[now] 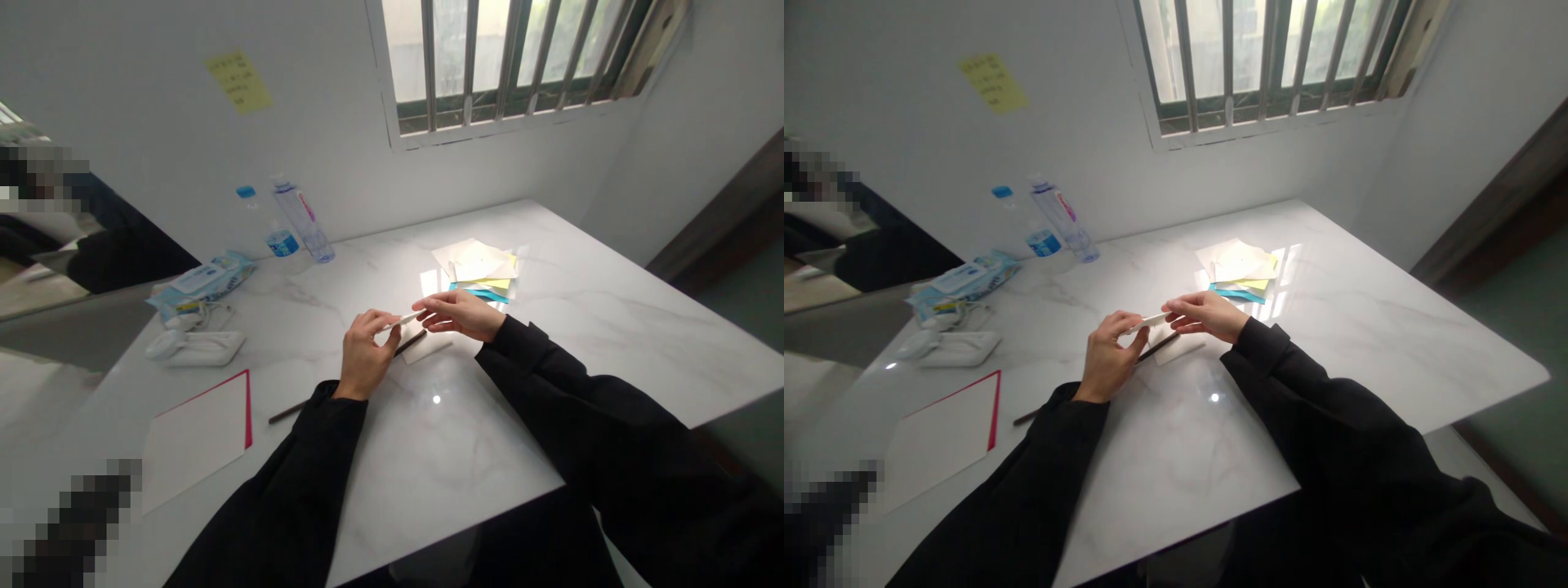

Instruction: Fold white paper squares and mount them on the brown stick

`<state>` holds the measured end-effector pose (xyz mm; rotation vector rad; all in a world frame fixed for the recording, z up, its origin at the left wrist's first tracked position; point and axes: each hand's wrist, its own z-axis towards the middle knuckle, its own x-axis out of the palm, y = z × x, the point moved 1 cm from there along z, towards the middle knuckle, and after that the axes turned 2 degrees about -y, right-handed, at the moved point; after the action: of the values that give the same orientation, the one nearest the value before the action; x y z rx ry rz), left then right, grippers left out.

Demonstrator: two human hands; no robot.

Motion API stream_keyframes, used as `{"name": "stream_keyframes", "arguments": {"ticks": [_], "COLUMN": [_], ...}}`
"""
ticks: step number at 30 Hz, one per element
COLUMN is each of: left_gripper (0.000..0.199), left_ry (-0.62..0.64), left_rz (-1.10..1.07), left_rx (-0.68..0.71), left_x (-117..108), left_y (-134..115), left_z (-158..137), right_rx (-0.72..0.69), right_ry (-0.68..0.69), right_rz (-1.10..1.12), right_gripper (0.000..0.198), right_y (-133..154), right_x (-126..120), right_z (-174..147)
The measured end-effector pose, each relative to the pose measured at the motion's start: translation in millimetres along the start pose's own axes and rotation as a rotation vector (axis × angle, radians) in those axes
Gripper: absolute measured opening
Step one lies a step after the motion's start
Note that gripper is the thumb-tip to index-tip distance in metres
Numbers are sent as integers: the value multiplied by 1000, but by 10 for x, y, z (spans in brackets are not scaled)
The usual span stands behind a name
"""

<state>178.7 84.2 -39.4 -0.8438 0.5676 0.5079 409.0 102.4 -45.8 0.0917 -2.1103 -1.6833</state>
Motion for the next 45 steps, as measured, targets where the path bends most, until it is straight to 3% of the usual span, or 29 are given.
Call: {"name": "stream_keyframes", "arguments": {"ticks": [10, 16, 19, 30, 38, 45], "left_gripper": [15, 14, 20, 25, 21, 29], "left_ry": [49, 66, 61, 112, 177, 120], "left_rz": [102, 205, 215, 191, 170, 177], "left_rx": [75, 148, 170, 261, 250, 182], "left_x": [91, 262, 296, 315, 314, 315], "left_y": [26, 53, 77, 128, 178, 175], "left_z": [18, 44, 49, 26, 2, -14], "right_rx": [-5, -118, -142, -209, -270, -362], "right_ry": [-99, -207, -217, -275, -289, -363], "right_rz": [-67, -409, -479, -875, -929, -856], "right_gripper": [28, 17, 10, 20, 18, 18], "right_y": [-31, -73, -118, -106, -152, -201], "right_x": [-43, -171, -241, -271, -264, -183], "right_z": [45, 140, 198, 178, 197, 248]}}
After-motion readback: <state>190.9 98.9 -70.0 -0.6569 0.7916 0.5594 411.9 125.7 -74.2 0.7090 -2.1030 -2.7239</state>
